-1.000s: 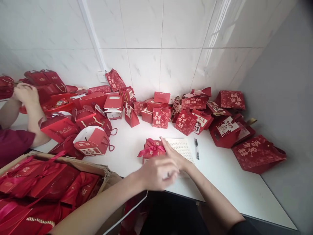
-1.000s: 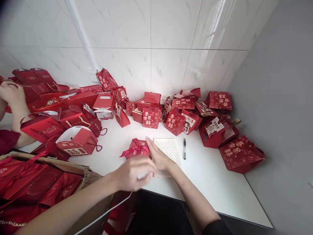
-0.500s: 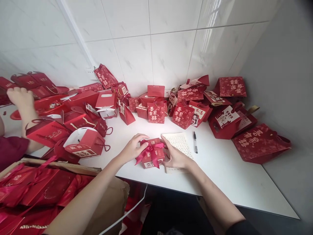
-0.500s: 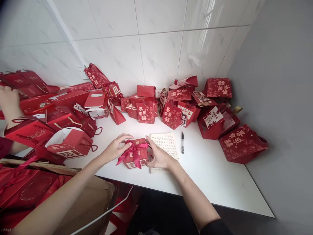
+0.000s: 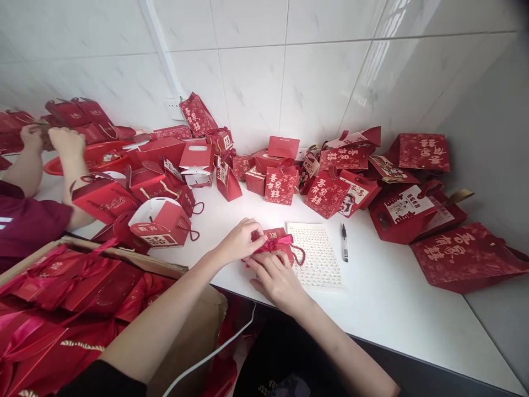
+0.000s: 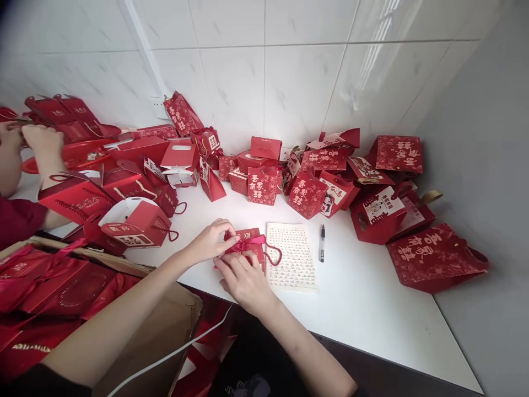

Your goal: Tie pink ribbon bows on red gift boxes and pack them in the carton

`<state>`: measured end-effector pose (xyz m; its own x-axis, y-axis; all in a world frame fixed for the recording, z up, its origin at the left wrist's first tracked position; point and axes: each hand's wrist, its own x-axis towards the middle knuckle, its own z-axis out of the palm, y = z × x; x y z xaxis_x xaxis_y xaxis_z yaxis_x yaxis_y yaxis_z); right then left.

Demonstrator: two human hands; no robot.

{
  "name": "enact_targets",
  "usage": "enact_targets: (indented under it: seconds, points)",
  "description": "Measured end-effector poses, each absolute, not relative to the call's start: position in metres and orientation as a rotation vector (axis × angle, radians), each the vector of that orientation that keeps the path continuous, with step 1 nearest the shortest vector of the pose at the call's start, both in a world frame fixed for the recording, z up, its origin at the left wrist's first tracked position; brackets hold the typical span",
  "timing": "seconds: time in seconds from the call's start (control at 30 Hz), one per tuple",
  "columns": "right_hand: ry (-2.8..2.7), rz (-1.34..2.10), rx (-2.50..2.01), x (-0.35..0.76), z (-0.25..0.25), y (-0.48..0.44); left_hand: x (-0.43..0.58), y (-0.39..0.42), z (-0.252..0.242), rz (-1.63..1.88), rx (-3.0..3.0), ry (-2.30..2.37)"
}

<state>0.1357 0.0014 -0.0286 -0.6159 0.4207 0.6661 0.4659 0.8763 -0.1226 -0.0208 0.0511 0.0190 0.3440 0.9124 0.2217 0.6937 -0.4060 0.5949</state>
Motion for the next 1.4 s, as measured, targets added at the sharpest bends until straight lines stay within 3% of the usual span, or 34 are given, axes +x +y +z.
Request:
enact_targets:
  seconds: [0.5,1.1,1.23,1.33,1.4]
  points:
    - [-2.036,0.028,-0.497,0.154,-0.046,0.003,-0.010,0.049,0.013,0.671,2.300,1.315]
    - [-2.122,0.055,-0.413,0.157,-0.029,-0.006,-0.008,0.051,0.009,0.684,2.144,1.381]
    - [-1.899,0.258,-0.882,0.185,-0.021,-0.003,-0.009,0.053,0.009,0.663,2.140,1.347]
    - [-1.834,0.723,-1.382,0.199,-0.019,-0.002,-0.010,0.053,0.010,0.653,2.142,1.318]
    - [-1.804,1.033,-1.469,0.199,-0.020,-0.002,-0.010,0.053,0.011,0.652,2.147,1.315]
